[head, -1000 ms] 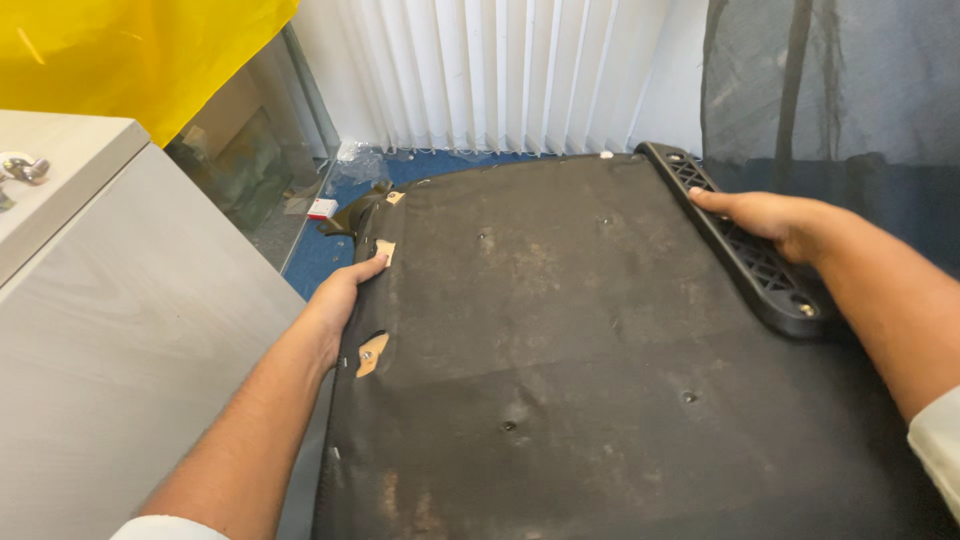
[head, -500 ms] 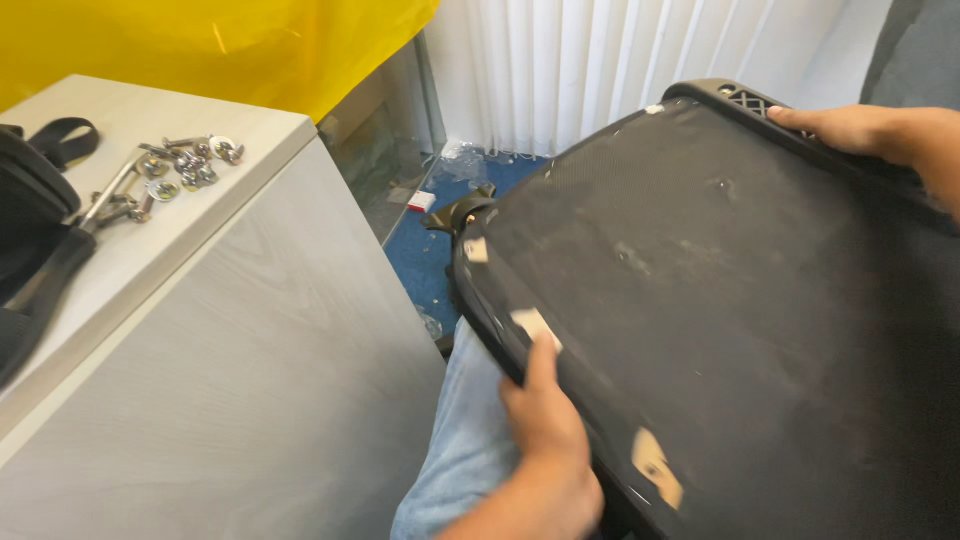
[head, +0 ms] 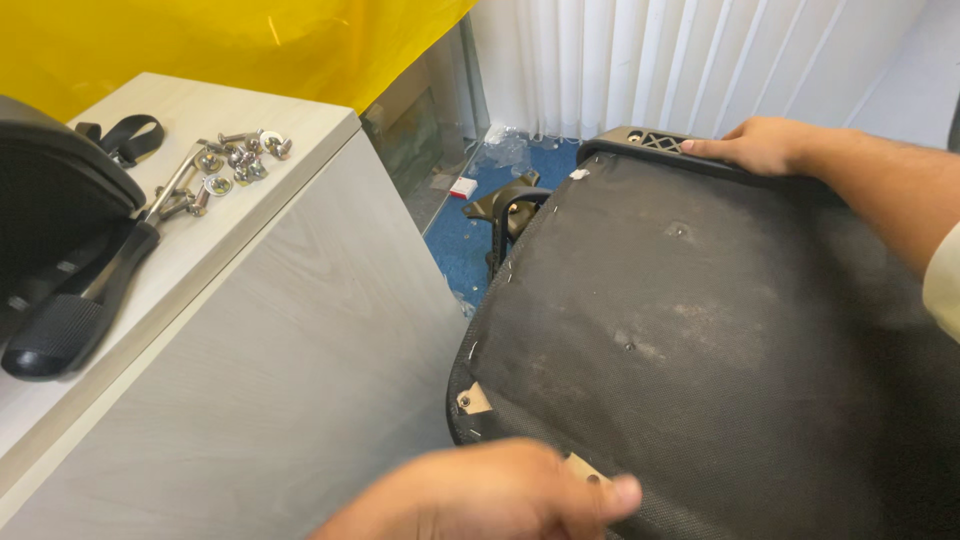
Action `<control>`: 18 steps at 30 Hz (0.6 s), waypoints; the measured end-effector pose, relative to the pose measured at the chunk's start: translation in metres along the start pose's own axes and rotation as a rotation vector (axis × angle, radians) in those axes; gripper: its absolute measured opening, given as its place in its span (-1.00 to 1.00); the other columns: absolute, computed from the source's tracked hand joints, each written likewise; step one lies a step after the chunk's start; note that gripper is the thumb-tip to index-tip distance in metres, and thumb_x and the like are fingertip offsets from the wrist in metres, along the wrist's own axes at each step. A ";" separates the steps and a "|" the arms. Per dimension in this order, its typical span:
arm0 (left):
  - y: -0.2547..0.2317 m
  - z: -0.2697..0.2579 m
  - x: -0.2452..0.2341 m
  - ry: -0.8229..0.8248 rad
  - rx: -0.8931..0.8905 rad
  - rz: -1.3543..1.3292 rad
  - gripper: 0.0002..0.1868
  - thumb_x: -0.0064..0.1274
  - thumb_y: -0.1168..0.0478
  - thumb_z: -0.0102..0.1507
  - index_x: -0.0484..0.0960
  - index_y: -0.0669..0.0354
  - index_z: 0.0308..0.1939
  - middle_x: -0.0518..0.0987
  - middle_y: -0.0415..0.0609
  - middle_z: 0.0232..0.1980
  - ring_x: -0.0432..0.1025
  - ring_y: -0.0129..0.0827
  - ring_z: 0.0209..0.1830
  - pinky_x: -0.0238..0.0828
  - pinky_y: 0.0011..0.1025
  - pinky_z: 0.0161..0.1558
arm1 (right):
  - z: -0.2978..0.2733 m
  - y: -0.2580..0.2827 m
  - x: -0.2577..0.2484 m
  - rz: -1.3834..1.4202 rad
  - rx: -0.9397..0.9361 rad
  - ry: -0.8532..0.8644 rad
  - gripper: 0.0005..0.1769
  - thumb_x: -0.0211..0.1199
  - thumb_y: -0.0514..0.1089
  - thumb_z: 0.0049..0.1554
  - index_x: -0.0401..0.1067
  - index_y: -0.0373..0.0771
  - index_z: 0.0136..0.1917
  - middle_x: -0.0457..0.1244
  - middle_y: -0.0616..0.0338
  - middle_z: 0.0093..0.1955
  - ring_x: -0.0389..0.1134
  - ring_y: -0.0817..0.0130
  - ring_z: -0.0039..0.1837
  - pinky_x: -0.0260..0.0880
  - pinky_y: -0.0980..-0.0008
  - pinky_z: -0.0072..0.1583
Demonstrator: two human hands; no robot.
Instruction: The person assembles a chair by attaching a black plastic frame to a black seat cushion. They align the frame with the seat, insert screws into the mounting holes, and use a screwdriver to tighten the screws, securing the frame to the seat.
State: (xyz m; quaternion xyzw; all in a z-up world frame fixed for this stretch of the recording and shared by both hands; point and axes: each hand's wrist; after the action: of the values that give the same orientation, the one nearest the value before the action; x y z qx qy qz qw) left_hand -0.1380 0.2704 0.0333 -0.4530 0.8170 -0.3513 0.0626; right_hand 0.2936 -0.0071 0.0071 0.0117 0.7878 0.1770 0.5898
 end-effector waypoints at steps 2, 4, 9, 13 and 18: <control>-0.045 -0.008 -0.031 -0.164 0.133 0.020 -0.28 -0.05 -0.28 0.38 0.65 0.43 -0.35 0.69 0.15 -0.35 0.56 -0.20 -0.53 0.25 -0.42 -0.65 | 0.000 0.013 0.010 0.020 -0.017 0.024 0.13 -0.02 0.70 0.09 0.49 -0.34 0.38 0.29 -0.29 0.41 0.25 -0.24 0.48 0.14 -0.16 0.50; -0.100 0.021 -0.066 -0.664 0.369 0.123 -0.34 0.04 -0.27 0.24 0.64 0.36 -0.44 0.56 -0.02 -0.57 0.54 -0.29 -0.71 0.40 -0.45 -0.69 | -0.003 0.024 0.016 0.029 -0.038 0.047 0.12 -0.02 0.69 0.08 0.48 -0.33 0.38 0.29 -0.27 0.41 0.26 -0.22 0.48 0.14 -0.10 0.50; -0.178 0.109 -0.160 -1.273 0.916 0.713 -0.45 0.29 -0.18 0.14 0.69 0.17 -0.02 0.61 0.12 0.11 0.51 -0.13 0.14 0.44 -0.24 0.17 | -0.013 0.056 0.023 0.007 -0.109 0.112 0.00 -0.06 0.62 0.11 0.43 -0.19 0.42 0.28 -0.15 0.41 0.25 -0.10 0.46 0.13 -0.02 0.48; -0.226 0.154 -0.209 -0.786 0.755 1.070 -0.19 0.38 -0.22 0.08 0.55 0.10 0.29 0.44 0.17 0.36 0.25 0.01 0.40 0.18 -0.13 0.34 | -0.023 0.065 0.020 -0.003 -0.182 0.109 -0.29 -0.12 0.38 0.21 0.45 -0.01 0.40 0.32 0.01 0.36 0.30 0.01 0.39 0.19 0.04 0.43; -0.268 0.167 -0.215 -0.582 0.130 1.156 0.06 0.18 -0.50 -0.01 0.47 0.08 0.38 0.48 0.10 0.39 0.37 -0.06 0.40 0.26 -0.10 0.37 | -0.038 0.068 0.018 -0.039 -0.132 0.113 -0.36 -0.17 0.27 0.24 0.45 -0.01 0.39 0.31 0.03 0.37 0.30 0.01 0.40 0.22 0.05 0.41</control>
State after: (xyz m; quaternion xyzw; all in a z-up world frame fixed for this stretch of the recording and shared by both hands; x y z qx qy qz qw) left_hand 0.2442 0.2610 0.0317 -0.0121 0.8557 -0.1727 0.4877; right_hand 0.2398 0.0512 0.0191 -0.0528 0.8066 0.2174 0.5471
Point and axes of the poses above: each hand's wrist, its own z-axis towards the middle knuckle, its own x-axis out of the palm, y = z × x
